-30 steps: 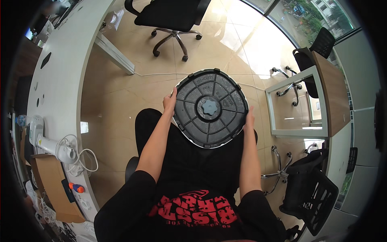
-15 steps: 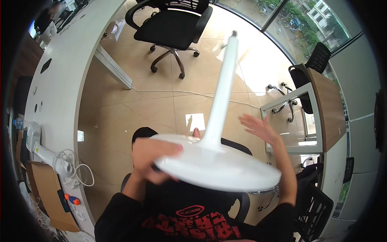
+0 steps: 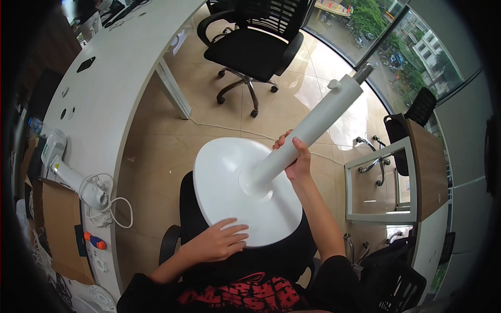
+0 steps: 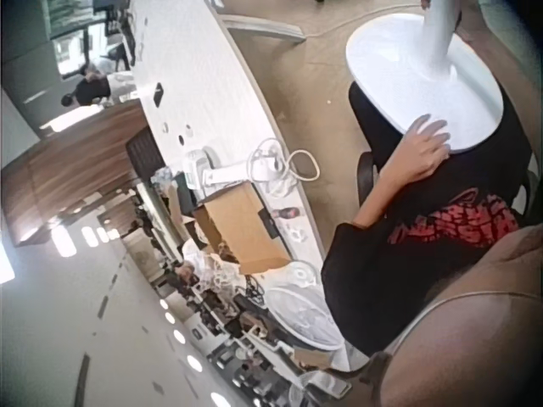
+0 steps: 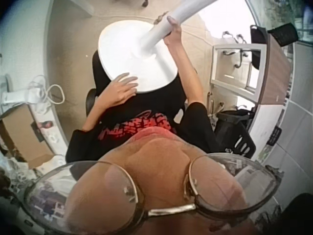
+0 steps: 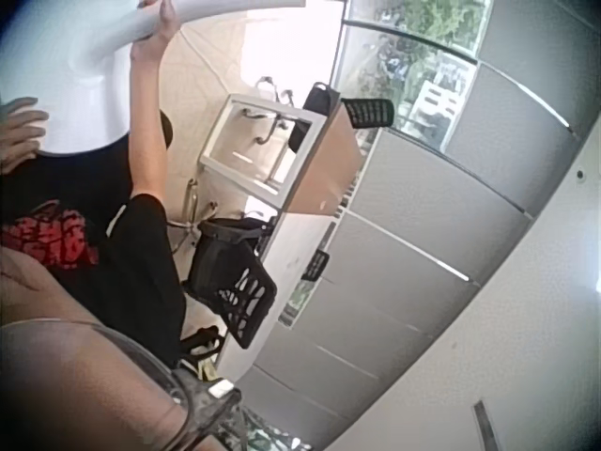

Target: Assemble the base, pole, and motor housing of an electric pedestal fan.

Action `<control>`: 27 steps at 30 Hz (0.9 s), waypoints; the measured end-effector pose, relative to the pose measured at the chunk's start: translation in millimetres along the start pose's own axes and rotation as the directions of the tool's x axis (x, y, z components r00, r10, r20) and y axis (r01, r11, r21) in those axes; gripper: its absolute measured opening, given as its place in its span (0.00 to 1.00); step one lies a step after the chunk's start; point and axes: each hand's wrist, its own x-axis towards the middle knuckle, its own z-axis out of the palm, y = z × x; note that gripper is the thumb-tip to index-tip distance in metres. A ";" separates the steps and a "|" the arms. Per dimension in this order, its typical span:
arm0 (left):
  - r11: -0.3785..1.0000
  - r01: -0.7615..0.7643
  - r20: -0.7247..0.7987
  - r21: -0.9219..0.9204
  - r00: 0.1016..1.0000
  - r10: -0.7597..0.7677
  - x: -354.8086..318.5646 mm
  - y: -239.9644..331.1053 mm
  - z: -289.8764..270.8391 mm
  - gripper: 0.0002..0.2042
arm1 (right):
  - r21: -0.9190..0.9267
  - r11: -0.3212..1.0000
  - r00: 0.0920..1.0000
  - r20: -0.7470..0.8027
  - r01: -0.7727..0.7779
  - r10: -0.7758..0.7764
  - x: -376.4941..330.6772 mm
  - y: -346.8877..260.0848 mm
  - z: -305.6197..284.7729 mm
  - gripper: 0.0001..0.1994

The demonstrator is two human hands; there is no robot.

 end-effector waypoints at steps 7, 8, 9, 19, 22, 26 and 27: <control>0.887 0.461 -0.568 -0.031 0.722 -0.395 -42.2 -15.2 -24.4 0.06 | -0.531 0.835 0.984 0.172 0.141 -0.057 57.3 32.5 21.2 0.24; 0.871 0.489 -0.584 -0.055 0.692 -0.425 -50.0 -16.7 -20.0 0.07 | -0.576 0.810 0.986 0.166 0.109 -0.014 68.9 42.3 16.9 0.23; 0.823 0.559 -0.568 -0.101 0.647 -0.509 -57.4 -20.3 -13.4 0.07 | -0.644 0.762 0.991 0.130 0.066 0.025 81.3 51.3 11.0 0.23; 0.666 0.566 -0.490 -0.485 0.455 -0.744 -47.5 -148.7 35.4 0.46 | -0.806 0.578 0.896 0.344 0.129 0.280 108.7 168.6 -76.9 0.28; 0.701 0.600 -0.367 -0.386 0.597 -0.713 -21.9 -217.9 39.2 0.54 | -0.822 0.540 0.819 0.432 0.184 0.378 121.8 199.7 -78.3 0.31; 0.589 0.535 -0.084 -0.606 0.693 -0.716 -13.1 -263.6 72.2 0.58 | -0.899 0.429 0.682 0.365 0.081 0.634 123.1 232.5 -77.5 0.33; 0.521 0.519 -0.002 -0.678 0.707 -0.707 -15.7 -271.3 83.1 0.59 | -0.845 0.516 0.626 0.478 0.136 0.616 120.7 237.1 -79.5 0.32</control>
